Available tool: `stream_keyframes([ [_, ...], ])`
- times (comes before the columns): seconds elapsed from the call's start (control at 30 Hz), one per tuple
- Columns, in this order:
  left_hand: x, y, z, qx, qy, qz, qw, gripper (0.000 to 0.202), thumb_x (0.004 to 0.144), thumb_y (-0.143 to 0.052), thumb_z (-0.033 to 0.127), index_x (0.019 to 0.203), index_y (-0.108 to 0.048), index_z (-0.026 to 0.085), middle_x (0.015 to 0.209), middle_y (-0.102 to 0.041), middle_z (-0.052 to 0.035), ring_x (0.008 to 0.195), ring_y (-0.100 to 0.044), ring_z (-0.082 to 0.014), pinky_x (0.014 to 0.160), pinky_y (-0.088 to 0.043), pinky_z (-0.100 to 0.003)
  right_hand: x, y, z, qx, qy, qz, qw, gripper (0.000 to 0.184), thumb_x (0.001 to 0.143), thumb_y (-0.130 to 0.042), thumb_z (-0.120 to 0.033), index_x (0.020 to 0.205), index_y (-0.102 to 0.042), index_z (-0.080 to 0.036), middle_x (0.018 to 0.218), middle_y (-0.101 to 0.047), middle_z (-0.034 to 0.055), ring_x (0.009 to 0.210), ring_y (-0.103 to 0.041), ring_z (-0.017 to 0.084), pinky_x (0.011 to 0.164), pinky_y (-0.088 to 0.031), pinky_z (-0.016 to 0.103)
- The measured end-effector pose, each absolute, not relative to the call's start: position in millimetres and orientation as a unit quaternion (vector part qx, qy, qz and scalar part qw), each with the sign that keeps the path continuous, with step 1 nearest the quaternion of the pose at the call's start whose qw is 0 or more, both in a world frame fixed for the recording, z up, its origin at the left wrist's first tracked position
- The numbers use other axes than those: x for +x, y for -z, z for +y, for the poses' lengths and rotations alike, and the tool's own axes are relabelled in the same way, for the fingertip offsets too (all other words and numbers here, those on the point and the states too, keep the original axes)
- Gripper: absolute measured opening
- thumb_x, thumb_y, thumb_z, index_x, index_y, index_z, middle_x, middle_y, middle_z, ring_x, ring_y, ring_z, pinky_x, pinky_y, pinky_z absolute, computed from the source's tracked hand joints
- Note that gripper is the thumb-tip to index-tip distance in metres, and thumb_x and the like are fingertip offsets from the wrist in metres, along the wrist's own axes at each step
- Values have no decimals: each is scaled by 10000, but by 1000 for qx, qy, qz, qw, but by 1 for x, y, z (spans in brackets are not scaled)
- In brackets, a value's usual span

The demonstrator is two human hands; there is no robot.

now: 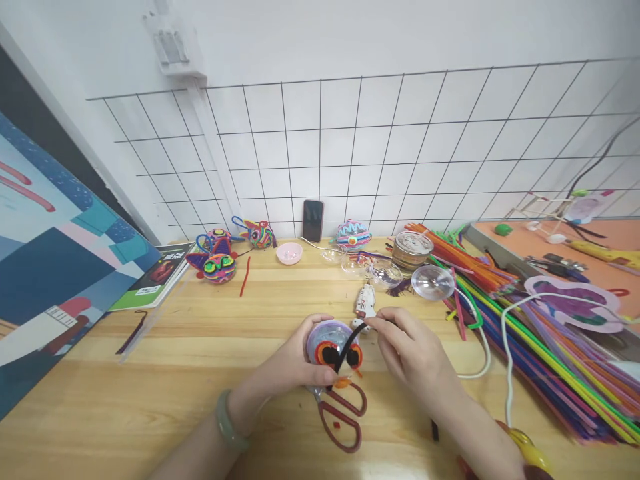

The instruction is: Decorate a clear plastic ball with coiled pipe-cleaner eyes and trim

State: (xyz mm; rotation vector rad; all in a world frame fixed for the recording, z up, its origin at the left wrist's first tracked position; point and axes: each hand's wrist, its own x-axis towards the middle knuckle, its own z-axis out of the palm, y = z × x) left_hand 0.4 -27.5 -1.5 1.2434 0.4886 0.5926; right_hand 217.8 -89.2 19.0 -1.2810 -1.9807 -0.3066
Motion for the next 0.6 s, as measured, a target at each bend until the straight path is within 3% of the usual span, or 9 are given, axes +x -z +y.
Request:
stream_keyframes([
  [0.13, 2, -1, -28, 541, -276, 228, 761, 744, 546, -811, 403, 1175, -453, 229, 1162, -559, -89, 985, -563, -229, 843, -427, -324, 216, -18, -90, -496, 94, -776, 379, 275, 849, -402, -69, 1009, -600, -175, 910, -597, 114, 822, -592, 209, 672, -510, 340],
  [0.27, 3, -4, -30, 487, -288, 230, 792, 573, 669, -701, 489, 1135, -485, 236, 1139, -549, -83, 969, -571, -237, 756, -485, -333, 214, -23, -93, -471, 34, -785, 401, 236, 829, -376, -49, 909, -558, -176, 878, -565, 101, 824, -568, 209, 683, -488, 347],
  [0.4, 5, -7, -31, 468, -292, 249, 796, 455, 750, -636, 458, 1114, -500, 221, 1108, -557, -90, 929, -589, -235, 691, -510, -334, 207, -28, -100, -429, -23, -804, 411, 179, 801, -398, -57, 843, -518, -183, 837, -545, 74, 776, -548, 189, 655, -463, 318],
  [0.6, 9, -8, -34, 515, -319, 282, 744, 346, 819, -574, 391, 1112, -526, 213, 1121, -590, -87, 991, -571, -228, 793, -474, -325, 190, -23, -103, -400, 8, -831, 387, 69, 842, -539, -157, 895, -567, -192, 718, -565, 25, 641, -507, 157, 559, -379, 269],
])
